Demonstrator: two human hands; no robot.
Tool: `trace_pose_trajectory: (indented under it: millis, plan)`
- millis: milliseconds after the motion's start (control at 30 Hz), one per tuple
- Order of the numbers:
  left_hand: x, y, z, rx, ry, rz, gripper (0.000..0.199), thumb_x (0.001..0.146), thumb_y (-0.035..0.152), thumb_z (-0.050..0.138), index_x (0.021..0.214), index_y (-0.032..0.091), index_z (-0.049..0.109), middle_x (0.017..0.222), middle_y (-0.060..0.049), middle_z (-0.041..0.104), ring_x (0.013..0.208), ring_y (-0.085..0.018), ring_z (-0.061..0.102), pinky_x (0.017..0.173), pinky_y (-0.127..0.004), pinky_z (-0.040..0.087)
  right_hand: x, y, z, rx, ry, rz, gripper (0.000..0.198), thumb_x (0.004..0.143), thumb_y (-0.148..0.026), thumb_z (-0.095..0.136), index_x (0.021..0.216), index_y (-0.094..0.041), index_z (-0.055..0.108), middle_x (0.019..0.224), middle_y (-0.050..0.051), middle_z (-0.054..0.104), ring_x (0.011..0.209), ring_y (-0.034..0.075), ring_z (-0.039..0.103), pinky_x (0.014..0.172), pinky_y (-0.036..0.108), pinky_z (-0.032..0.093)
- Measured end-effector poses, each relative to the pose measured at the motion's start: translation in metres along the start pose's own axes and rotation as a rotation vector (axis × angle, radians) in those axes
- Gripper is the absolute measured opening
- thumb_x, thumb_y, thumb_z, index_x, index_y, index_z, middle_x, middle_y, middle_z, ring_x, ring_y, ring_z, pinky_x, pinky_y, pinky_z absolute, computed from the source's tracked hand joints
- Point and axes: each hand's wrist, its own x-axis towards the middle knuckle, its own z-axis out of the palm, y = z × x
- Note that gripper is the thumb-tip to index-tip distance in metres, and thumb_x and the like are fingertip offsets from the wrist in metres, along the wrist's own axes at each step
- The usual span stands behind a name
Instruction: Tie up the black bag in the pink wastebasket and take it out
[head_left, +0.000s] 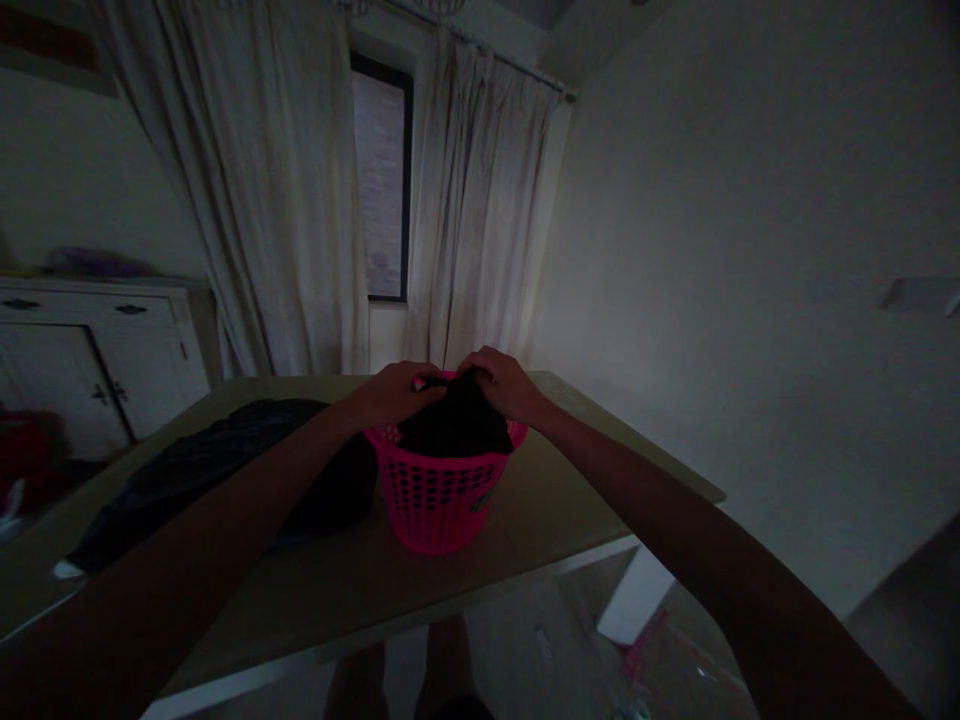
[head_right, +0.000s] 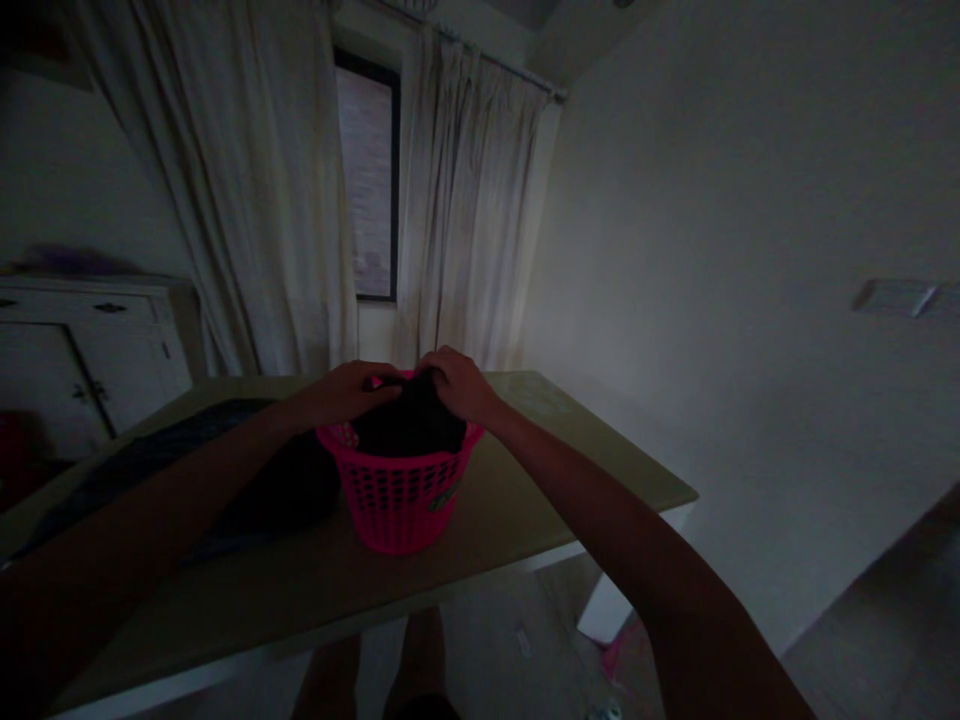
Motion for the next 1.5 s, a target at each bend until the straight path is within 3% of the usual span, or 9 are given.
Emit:
trace_pose_trajectory:
  millis: [300, 467, 600, 800, 933, 1033, 1167, 1400, 1500]
  plan:
    - [0.003, -0.013, -0.002, -0.122, 0.341, -0.192, 0.026, 0.092, 0.042, 0.052, 0.095, 0.02, 0.067, 0.096, -0.01, 0.075, 0.092, -0.028, 0.07, 0.083, -0.04, 0.052, -0.008, 0.006, -0.005, -0.059, 0.02, 0.242, 0.02, 0.084, -0.007, 0.06, 0.1, -0.017, 0.067, 0.102, 0.008, 0.065, 0.089, 0.019, 0.061, 0.084, 0.032, 0.048]
    - [0.001, -0.013, 0.002, -0.28, 0.344, -0.126, 0.049, 0.085, 0.021, 0.05, 0.133, 0.021, 0.06, 0.106, -0.007, 0.074, 0.082, -0.022, 0.069, 0.072, -0.034, 0.053, -0.014, -0.03, 0.0, -0.096, 0.179, 0.002, 0.012, 0.089, -0.021, 0.067, 0.099, -0.019, 0.061, 0.1, 0.006, 0.062, 0.096, 0.02, 0.059, 0.088, 0.034, 0.049]
    - [0.001, -0.009, 0.003, -0.306, 0.253, -0.081, 0.032, 0.08, 0.021, 0.05, 0.1, 0.019, 0.075, 0.105, -0.008, 0.078, 0.101, -0.025, 0.071, 0.093, -0.038, 0.055, -0.015, -0.033, 0.011, -0.146, 0.013, 0.026, 0.032, 0.091, -0.038, 0.077, 0.112, -0.019, 0.062, 0.11, 0.008, 0.064, 0.1, 0.023, 0.061, 0.091, 0.037, 0.049]
    - [-0.005, 0.0, -0.003, -0.166, 0.131, -0.086, 0.043, 0.074, 0.047, 0.077, 0.106, 0.018, 0.076, 0.105, -0.012, 0.079, 0.1, -0.033, 0.074, 0.088, -0.043, 0.058, -0.008, -0.02, 0.016, 0.178, -0.018, 0.029, 0.031, 0.097, -0.027, 0.07, 0.125, -0.022, 0.057, 0.098, 0.002, 0.071, 0.089, 0.018, 0.066, 0.084, 0.033, 0.051]
    - [-0.005, 0.001, -0.008, -0.005, 0.114, -0.046, 0.032, 0.082, 0.035, 0.058, 0.102, 0.017, 0.076, 0.103, -0.012, 0.079, 0.096, -0.031, 0.074, 0.085, -0.042, 0.057, -0.004, -0.02, 0.011, 0.187, 0.139, -0.058, 0.047, 0.088, -0.026, 0.079, 0.131, -0.023, 0.061, 0.125, 0.009, 0.069, 0.104, 0.021, 0.065, 0.087, 0.035, 0.053]
    - [-0.005, -0.001, -0.008, -0.027, 0.1, -0.048, 0.037, 0.089, 0.035, 0.045, 0.1, 0.016, 0.075, 0.099, -0.011, 0.078, 0.092, -0.029, 0.074, 0.082, -0.04, 0.056, -0.001, -0.018, 0.008, 0.17, 0.087, -0.067, 0.027, 0.093, -0.03, 0.076, 0.119, -0.022, 0.071, 0.118, 0.007, 0.074, 0.1, 0.019, 0.067, 0.087, 0.033, 0.051]
    - [-0.009, -0.006, -0.008, 0.064, 0.15, -0.041, 0.043, 0.095, 0.043, 0.041, 0.099, 0.016, 0.075, 0.099, -0.013, 0.076, 0.095, -0.03, 0.073, 0.085, -0.042, 0.055, 0.0, -0.01, 0.005, 0.099, -0.001, 0.025, 0.014, 0.1, -0.028, 0.069, 0.093, -0.019, 0.075, 0.089, 0.002, 0.075, 0.086, 0.016, 0.068, 0.083, 0.031, 0.046]
    - [-0.011, -0.016, -0.012, -0.08, 0.315, -0.133, 0.043, 0.089, 0.058, 0.06, 0.096, 0.019, 0.075, 0.105, -0.011, 0.074, 0.102, -0.031, 0.072, 0.093, -0.044, 0.056, 0.002, -0.01, 0.0, 0.1, 0.161, 0.154, 0.009, 0.097, -0.023, 0.066, 0.097, -0.019, 0.074, 0.092, 0.004, 0.076, 0.085, 0.016, 0.067, 0.08, 0.03, 0.047]
    - [-0.014, -0.017, -0.013, -0.148, 0.4, -0.119, 0.038, 0.076, 0.05, 0.076, 0.098, 0.02, 0.073, 0.102, -0.009, 0.072, 0.099, -0.03, 0.071, 0.091, -0.044, 0.058, 0.003, -0.022, -0.003, 0.267, 0.135, 0.194, 0.023, 0.1, -0.041, 0.065, 0.102, -0.02, 0.073, 0.081, 0.001, 0.071, 0.072, 0.014, 0.064, 0.071, 0.028, 0.046]
